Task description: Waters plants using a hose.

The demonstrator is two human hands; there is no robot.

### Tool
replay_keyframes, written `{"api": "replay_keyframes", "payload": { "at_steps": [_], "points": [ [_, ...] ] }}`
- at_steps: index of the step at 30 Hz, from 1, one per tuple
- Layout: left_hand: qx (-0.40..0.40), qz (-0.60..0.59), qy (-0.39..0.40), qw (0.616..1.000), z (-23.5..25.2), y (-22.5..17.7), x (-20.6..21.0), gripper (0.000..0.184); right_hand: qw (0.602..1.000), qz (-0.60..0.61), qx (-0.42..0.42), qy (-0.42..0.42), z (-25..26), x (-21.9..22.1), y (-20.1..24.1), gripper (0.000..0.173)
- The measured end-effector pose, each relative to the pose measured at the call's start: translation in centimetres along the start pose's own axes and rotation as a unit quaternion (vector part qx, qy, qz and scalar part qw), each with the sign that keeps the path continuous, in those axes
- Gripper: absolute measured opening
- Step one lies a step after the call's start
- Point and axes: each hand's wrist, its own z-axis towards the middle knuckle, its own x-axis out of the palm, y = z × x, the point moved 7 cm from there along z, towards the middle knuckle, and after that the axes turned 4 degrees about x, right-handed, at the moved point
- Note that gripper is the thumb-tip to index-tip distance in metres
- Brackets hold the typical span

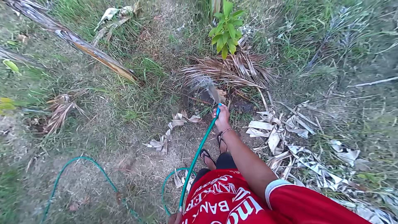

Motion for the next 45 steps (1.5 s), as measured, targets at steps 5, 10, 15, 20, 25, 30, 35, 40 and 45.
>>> {"api": "replay_keyframes", "payload": {
  "at_steps": [5, 10, 15, 20, 25, 30, 35, 40, 45],
  "points": [
    [0.096, -0.064, 0.001, 0.993, -3.1, -13.1, -1.2, 0.057, 0.998, 0.027, -0.050, -0.032, -0.2, -1.7, 4.3, 0.019],
    [0.125, -0.045, 0.021, 0.991, -2.3, -17.9, -1.7, 0.057, 0.993, 0.055, -0.094, -0.055, -0.1, -3.7, 7.9, 0.019],
    [0.143, -0.033, 0.033, 0.989, -1.1, -19.0, -1.3, 0.056, 0.985, 0.087, -0.122, -0.088, -0.7, -5.9, 10.1, 0.017],
    [0.139, -0.030, 0.046, 0.989, -0.6, -19.2, -1.0, 0.056, 0.977, 0.104, -0.138, -0.122, -1.5, -8.6, 11.0, 0.015],
    [0.138, -0.023, 0.053, 0.989, -1.2, -19.4, -1.4, 0.052, 0.975, 0.114, -0.114, -0.152, -1.7, -10.9, 10.2, 0.014],
    [0.191, -0.079, 0.045, 0.977, 0.4, -18.6, -2.2, 0.050, 0.977, 0.123, -0.080, -0.153, -2.1, -10.5, 8.8, 0.014],
    [0.272, -0.106, 0.046, 0.955, 2.4, -24.3, -1.5, 0.040, 0.984, 0.116, -0.059, -0.124, -2.3, -7.8, 6.9, 0.016],
    [0.294, -0.120, 0.091, 0.944, 2.4, -31.2, 0.3, 0.037, 0.997, 0.050, -0.061, -0.023, -1.7, -4.6, 6.9, 0.027],
    [0.309, -0.094, 0.044, 0.945, 3.5, -37.0, 0.3, 0.035, 0.995, -0.083, -0.048, 0.032, -1.4, -7.6, 9.4, 0.051]
  ]
}}
